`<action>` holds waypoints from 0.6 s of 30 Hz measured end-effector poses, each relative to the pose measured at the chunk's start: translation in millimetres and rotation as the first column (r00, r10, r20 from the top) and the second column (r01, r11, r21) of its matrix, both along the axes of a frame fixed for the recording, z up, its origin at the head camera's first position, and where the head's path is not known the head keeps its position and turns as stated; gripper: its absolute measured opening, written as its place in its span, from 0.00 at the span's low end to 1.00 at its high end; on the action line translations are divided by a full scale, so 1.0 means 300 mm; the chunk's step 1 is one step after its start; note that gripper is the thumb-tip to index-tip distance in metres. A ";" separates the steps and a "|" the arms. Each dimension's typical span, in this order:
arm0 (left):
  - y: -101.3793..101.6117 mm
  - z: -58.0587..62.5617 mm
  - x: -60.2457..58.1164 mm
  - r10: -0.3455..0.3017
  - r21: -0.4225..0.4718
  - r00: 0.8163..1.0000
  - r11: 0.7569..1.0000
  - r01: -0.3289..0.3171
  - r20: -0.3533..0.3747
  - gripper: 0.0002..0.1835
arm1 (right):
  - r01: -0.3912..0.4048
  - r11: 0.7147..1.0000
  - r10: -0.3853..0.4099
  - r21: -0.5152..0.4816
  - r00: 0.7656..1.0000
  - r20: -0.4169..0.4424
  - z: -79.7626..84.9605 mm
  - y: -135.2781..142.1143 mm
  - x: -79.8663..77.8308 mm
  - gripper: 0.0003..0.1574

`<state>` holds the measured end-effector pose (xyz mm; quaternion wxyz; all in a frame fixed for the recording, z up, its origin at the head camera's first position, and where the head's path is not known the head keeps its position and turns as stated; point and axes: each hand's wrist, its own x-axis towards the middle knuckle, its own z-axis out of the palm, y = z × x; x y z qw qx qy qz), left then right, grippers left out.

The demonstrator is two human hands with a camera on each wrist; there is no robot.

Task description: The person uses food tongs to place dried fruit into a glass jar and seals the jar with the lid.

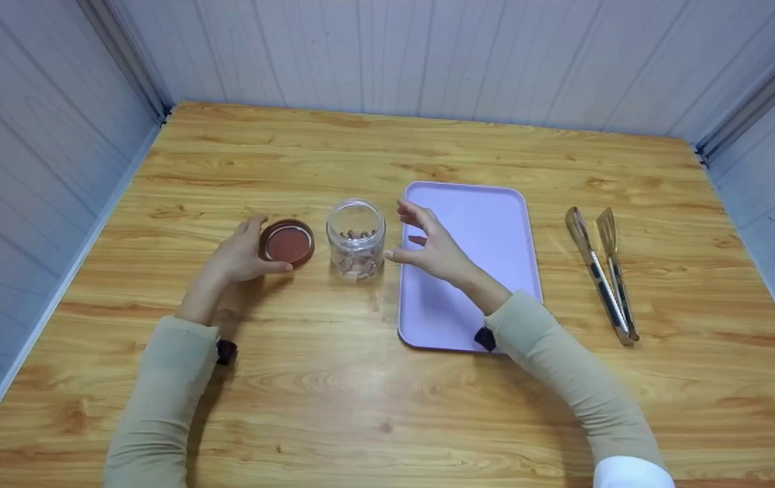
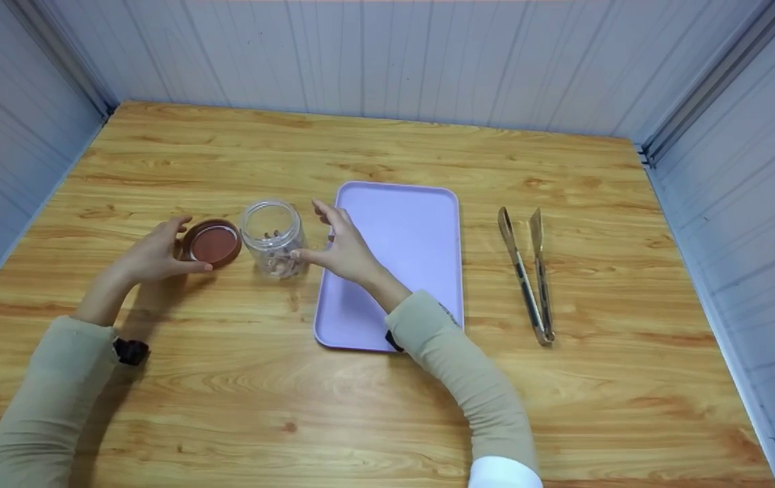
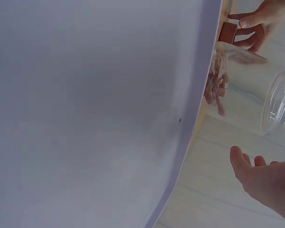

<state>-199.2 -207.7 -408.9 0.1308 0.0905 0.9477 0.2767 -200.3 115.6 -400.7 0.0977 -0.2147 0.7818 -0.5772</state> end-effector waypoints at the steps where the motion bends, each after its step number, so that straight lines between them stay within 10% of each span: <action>1: 0.000 -0.002 -0.003 0.002 -0.010 1.000 1.000 -0.002 0.003 0.52 | -0.002 1.000 0.002 0.008 1.000 0.008 -0.006 -0.006 -0.007 0.53; 18: 0.036 -0.008 -0.038 0.003 -0.194 1.000 0.981 0.001 0.020 0.57 | -0.072 0.987 0.068 0.141 0.997 0.037 -0.044 -0.087 -0.041 0.58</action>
